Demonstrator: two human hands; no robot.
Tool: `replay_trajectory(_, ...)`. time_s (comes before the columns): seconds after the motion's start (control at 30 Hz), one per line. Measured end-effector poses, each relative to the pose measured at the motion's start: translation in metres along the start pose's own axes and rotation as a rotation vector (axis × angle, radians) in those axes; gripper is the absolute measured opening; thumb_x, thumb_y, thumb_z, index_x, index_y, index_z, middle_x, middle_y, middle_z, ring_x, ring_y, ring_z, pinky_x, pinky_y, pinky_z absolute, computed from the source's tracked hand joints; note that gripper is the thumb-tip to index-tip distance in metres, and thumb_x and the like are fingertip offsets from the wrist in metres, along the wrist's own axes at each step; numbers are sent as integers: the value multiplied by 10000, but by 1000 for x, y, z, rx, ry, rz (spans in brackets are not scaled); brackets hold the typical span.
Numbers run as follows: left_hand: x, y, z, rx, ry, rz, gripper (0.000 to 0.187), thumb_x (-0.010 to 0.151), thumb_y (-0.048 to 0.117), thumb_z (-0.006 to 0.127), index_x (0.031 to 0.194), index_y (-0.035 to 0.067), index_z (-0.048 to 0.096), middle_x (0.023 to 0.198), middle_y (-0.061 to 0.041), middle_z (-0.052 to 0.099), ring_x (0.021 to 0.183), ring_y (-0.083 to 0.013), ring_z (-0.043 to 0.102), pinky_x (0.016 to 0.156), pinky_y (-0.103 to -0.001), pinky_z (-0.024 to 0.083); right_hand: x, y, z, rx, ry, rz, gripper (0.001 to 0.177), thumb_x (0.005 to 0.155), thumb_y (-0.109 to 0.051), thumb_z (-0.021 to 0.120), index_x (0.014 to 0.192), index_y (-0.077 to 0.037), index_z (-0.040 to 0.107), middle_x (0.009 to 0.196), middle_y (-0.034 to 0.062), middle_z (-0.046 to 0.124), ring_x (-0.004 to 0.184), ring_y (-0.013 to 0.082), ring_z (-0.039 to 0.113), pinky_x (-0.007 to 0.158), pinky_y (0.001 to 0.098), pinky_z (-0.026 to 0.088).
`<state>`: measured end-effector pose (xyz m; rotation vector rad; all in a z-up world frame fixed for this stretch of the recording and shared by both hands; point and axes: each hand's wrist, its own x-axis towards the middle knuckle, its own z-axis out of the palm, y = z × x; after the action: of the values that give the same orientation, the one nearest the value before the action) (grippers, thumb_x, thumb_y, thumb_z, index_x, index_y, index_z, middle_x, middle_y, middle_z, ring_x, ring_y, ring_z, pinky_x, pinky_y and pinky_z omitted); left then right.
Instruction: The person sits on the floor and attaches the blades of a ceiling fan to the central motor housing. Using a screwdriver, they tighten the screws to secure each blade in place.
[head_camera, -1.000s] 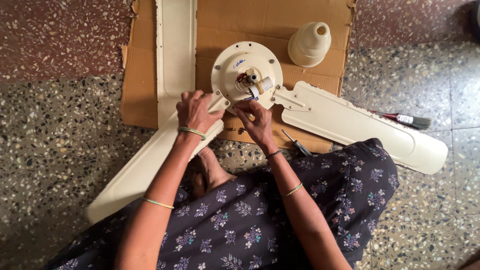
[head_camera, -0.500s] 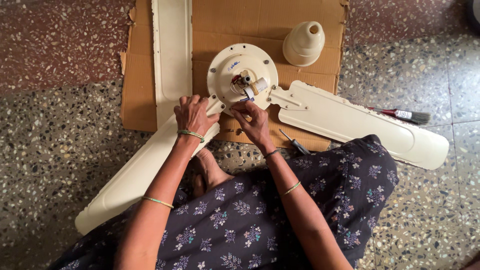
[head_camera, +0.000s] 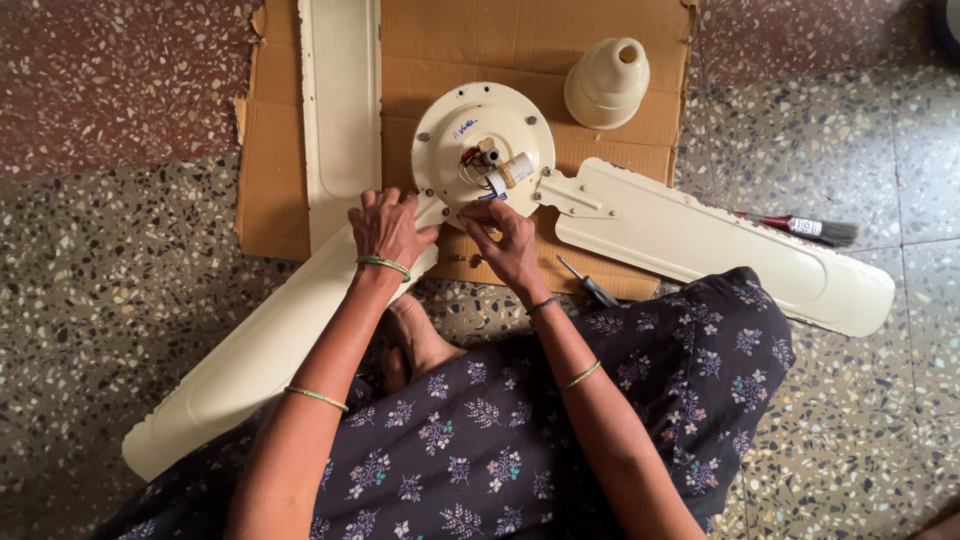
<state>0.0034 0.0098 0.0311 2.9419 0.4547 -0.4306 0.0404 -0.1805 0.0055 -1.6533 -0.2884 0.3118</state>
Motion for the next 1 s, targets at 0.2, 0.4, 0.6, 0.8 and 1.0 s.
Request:
replay_trajectory(0.2, -3, 1, 0, 21, 23, -4, 483, 721, 417, 842, 1104, 135, 754, 1197, -55, 658, 1173, -304, 516, 905, -545, 453, 0, -1, 0, -15, -1, 4, 128, 911, -39, 762, 1021, 17, 730, 960, 90, 791, 875, 139, 774, 798, 280, 634)
replay_trajectory(0.4, -5, -3, 3, 9, 69, -9, 543, 719, 430, 842, 1152, 118, 742, 1188, -57, 659, 1157, -315, 516, 893, -550, 451, 1, 0, 0, 8, 2, -5, 133, 913, -45, 760, 1026, 19, 730, 959, 85, 789, 876, 136, 772, 808, 274, 636)
replay_trajectory(0.6, -3, -4, 8, 21, 68, -5, 523, 720, 454, 851, 1119, 130, 756, 1190, -66, 655, 1171, -321, 516, 911, -564, 443, 1, -2, 0, -19, 2, 20, 129, 913, -51, 766, 1019, 16, 733, 945, 84, 793, 867, 135, 776, 796, 280, 634)
replay_trajectory(0.8, -3, -1, 12, 45, 59, -8, 536, 700, 441, 884, 1116, 127, 757, 1218, -69, 652, 1194, -308, 513, 937, -558, 438, 0, -2, 1, -24, 10, -5, 124, 910, -52, 768, 1005, 17, 729, 958, 84, 795, 888, 142, 780, 797, 277, 638)
replay_trajectory(1.0, -3, 0, 10, 40, 67, -6, 540, 696, 440, 886, 1118, 130, 756, 1223, -71, 650, 1194, -309, 510, 937, -563, 434, 1, -3, 1, 7, 11, 4, 130, 912, -51, 767, 1011, 19, 720, 966, 86, 790, 902, 149, 776, 822, 283, 639)
